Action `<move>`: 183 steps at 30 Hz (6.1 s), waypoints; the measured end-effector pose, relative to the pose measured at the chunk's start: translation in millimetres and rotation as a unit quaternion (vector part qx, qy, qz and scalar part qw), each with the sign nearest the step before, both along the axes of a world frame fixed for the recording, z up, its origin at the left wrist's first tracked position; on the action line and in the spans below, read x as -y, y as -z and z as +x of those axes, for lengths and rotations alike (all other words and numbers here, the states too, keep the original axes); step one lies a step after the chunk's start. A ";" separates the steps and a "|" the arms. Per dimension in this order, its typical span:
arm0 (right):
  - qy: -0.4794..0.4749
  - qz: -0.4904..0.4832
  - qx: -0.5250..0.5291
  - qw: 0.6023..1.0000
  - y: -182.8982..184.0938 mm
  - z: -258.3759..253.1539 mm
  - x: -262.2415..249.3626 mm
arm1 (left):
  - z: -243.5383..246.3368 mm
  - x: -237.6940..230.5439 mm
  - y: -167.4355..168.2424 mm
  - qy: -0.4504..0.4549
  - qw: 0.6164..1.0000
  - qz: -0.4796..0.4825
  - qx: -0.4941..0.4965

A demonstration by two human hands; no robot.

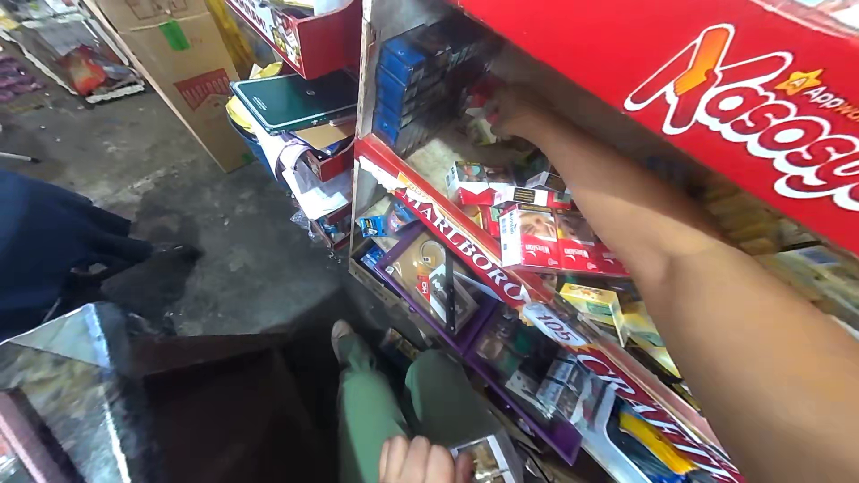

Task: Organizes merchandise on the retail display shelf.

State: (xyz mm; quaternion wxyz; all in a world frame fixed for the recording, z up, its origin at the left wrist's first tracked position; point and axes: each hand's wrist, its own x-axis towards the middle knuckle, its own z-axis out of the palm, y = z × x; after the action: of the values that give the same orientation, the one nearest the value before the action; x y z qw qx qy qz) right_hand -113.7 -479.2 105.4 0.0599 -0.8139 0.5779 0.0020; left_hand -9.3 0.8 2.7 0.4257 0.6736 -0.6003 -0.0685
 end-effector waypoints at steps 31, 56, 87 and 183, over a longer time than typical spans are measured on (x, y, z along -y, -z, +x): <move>0.103 0.073 0.082 0.989 -66.9 -31.5 -88.5 | -4.5 -1.7 -4.5 0.014 1.000 0.003 0.003; -0.011 0.055 0.013 0.998 -62.0 14.4 -83.3 | -12.1 -3.9 -9.3 0.029 0.999 -0.024 0.017; 0.096 0.090 0.031 0.991 -60.7 -70.4 -92.7 | -12.8 -4.8 -9.9 0.029 0.999 -0.018 0.008; -0.167 -0.030 0.466 0.868 90.2 -106.1 -512.2 | -64.3 -59.6 -27.2 0.031 0.982 -0.147 0.115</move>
State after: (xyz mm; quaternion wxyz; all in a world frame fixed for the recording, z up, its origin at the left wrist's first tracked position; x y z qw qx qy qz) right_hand -219.9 33.0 15.2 0.2970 -0.8060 0.3376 -0.3850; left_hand -73.5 60.4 29.9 0.4456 0.5881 -0.6695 0.0855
